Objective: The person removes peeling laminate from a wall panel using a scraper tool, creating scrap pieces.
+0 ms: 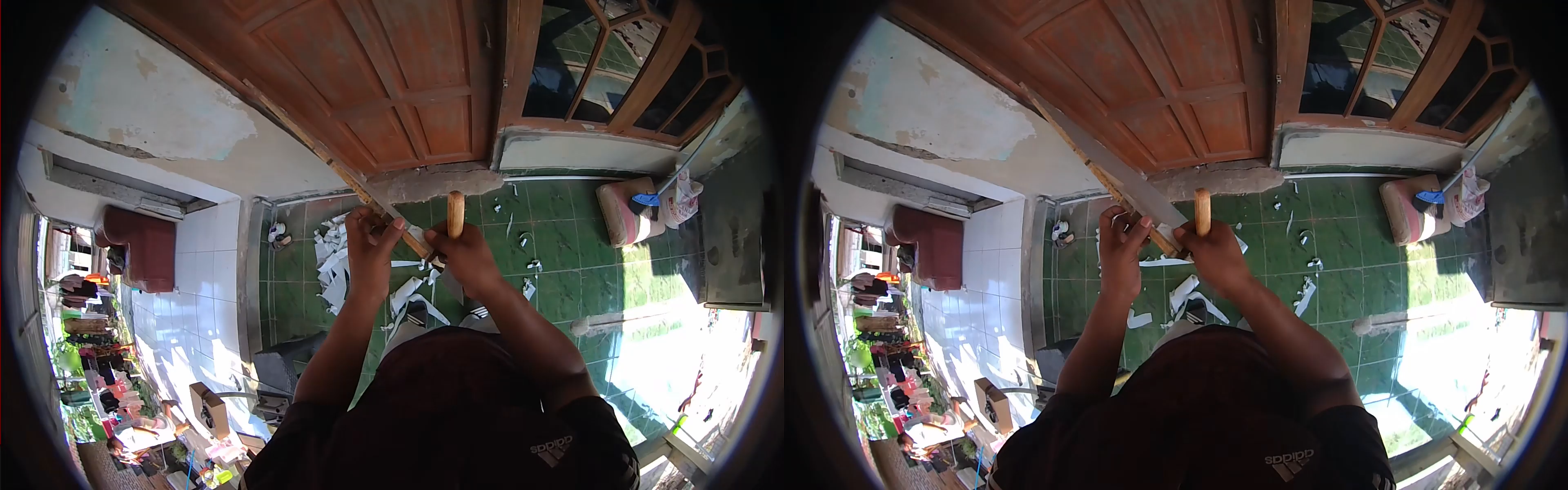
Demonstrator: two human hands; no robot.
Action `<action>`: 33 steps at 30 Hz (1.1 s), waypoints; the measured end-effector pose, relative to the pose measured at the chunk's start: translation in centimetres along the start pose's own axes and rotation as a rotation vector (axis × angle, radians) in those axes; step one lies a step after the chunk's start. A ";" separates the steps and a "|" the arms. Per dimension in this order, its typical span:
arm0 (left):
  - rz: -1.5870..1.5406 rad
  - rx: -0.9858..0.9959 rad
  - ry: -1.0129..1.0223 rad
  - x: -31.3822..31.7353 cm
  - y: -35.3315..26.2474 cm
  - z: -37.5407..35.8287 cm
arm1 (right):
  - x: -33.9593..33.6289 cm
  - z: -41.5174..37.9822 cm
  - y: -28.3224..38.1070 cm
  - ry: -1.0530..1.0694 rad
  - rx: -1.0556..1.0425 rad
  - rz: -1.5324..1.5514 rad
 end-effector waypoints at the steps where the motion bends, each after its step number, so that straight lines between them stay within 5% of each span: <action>1: -0.012 -0.004 0.012 -0.6 0.0 -0.2 | 0.3 -0.3 -0.2 0.023 0.019 0.040; 13: 0.136 -0.079 0.148 -7.5 -2.1 -2.7 | 6.0 -4.0 0.1 0.116 0.119 -0.062; 23: 0.189 -0.136 0.226 -11.4 -2.8 -3.4 | 8.6 -4.9 -5.7 -0.087 0.208 0.164; 33: 0.308 -0.155 0.219 -13.6 -3.3 -3.9 | 4.5 -3.8 -13.6 -0.277 0.271 -0.089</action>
Point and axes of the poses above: each hand's wrist, its own z-axis towards the middle knuckle, its own x-axis out of the palm, y = z × x, the point moved 1 cm from there along z, towards the middle knuckle, and after that the axes turned 11 degrees about -x, right-handed, at the moved point
